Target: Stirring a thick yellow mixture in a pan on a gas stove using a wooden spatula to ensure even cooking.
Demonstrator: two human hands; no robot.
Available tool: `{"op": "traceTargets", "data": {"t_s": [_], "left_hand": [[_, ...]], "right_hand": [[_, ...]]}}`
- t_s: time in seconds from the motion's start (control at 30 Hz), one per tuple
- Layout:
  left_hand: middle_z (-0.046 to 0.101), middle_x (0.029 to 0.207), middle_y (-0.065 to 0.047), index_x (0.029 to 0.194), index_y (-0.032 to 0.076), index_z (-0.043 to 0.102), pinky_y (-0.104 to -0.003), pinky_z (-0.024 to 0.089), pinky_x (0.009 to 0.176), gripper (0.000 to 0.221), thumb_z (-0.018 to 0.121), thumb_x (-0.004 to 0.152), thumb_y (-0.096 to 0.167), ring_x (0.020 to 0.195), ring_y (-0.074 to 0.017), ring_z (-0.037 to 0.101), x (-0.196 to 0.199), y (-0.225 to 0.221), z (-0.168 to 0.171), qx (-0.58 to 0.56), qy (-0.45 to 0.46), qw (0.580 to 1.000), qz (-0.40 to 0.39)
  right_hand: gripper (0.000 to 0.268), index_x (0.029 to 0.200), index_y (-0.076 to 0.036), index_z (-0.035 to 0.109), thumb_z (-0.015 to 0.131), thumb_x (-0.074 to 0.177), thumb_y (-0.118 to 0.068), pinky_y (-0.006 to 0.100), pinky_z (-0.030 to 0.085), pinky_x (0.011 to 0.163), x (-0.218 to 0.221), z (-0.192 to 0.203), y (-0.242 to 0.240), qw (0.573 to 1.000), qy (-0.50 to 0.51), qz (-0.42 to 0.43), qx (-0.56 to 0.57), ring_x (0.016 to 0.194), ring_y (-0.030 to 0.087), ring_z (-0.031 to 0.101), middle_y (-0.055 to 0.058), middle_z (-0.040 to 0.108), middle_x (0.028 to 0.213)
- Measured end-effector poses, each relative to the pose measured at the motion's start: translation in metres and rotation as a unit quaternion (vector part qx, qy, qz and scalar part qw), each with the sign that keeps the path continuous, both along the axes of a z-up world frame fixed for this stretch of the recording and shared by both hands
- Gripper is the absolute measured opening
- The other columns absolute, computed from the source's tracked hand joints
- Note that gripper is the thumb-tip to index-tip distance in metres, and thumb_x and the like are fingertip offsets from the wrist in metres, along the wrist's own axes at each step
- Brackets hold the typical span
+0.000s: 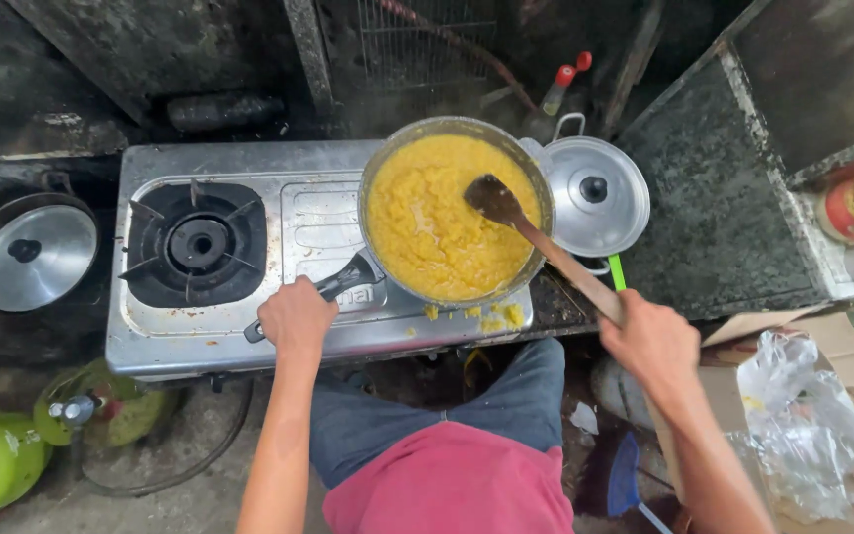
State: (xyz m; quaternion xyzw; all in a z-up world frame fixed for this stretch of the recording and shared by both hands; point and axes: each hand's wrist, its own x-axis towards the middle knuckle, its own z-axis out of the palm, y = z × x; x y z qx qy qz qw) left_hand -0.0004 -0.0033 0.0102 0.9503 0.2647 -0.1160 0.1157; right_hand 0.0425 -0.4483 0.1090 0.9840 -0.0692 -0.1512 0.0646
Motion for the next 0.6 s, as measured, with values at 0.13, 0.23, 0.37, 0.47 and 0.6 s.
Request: {"op": "traceTargets", "data": {"t_s": [0.13, 0.23, 0.37, 0.47, 0.6], "left_hand": [[0.076, 0.099, -0.007, 0.11, 0.012, 0.066, -0.04, 0.055, 0.07, 0.041, 0.065, 0.092, 0.049, 0.09, -0.0326, 0.074, 0.008, 0.0, 0.009, 0.007, 0.135, 0.991, -0.006], [0.075, 0.093, -0.004, 0.105, 0.013, 0.066, -0.038, 0.052, 0.066, 0.036, 0.063, 0.093, 0.047, 0.084, -0.0298, 0.073, 0.01, 0.0, 0.01, 0.012, 0.138, 0.99, -0.002], [0.075, 0.098, -0.006, 0.109, 0.013, 0.066, -0.04, 0.054, 0.07, 0.039, 0.064, 0.092, 0.048, 0.089, -0.0317, 0.074, 0.008, 0.0, 0.005, 0.012, 0.136, 0.991, -0.004], [0.074, 0.086, -0.011, 0.098, 0.008, 0.069, -0.043, 0.056, 0.069, 0.044, 0.07, 0.087, 0.051, 0.082, -0.0341, 0.075, 0.005, 0.006, -0.015, 0.015, 0.064, 0.998, -0.006], [0.073, 0.075, -0.016, 0.087, 0.004, 0.073, -0.046, 0.059, 0.067, 0.051, 0.073, 0.082, 0.055, 0.075, -0.0354, 0.076, 0.003, 0.009, -0.025, 0.011, 0.006, 1.0, -0.01]], "right_hand": [[0.029, 0.105, -0.018, 0.064, 0.052, 0.094, -0.042, 0.048, 0.062, 0.069, -0.003, 0.084, 0.002, 0.99, -0.015, 0.091, -0.103, 0.08, 0.035, 0.077, 0.009, 0.078, 0.087], [0.025, 0.101, -0.019, 0.058, 0.048, 0.096, -0.041, 0.049, 0.059, 0.067, 0.002, 0.115, 0.004, 0.985, -0.001, 0.074, -0.153, 0.083, 0.038, 0.078, 0.008, 0.079, 0.09], [0.023, 0.098, -0.014, 0.057, 0.046, 0.099, -0.035, 0.045, 0.056, 0.058, 0.023, 0.096, 0.002, 0.977, 0.023, 0.106, -0.186, 0.076, 0.036, 0.077, 0.004, 0.077, 0.084], [0.025, 0.1, -0.014, 0.066, 0.049, 0.096, -0.031, 0.046, 0.058, 0.066, 0.056, 0.035, -0.008, 0.973, -0.001, 0.161, -0.168, 0.077, 0.035, 0.078, 0.005, 0.078, 0.081], [0.037, 0.108, -0.012, 0.07, 0.057, 0.089, -0.041, 0.052, 0.06, 0.079, 0.101, -0.036, -0.033, 0.978, -0.02, 0.192, -0.078, 0.087, 0.042, 0.077, 0.017, 0.078, 0.086]]}}
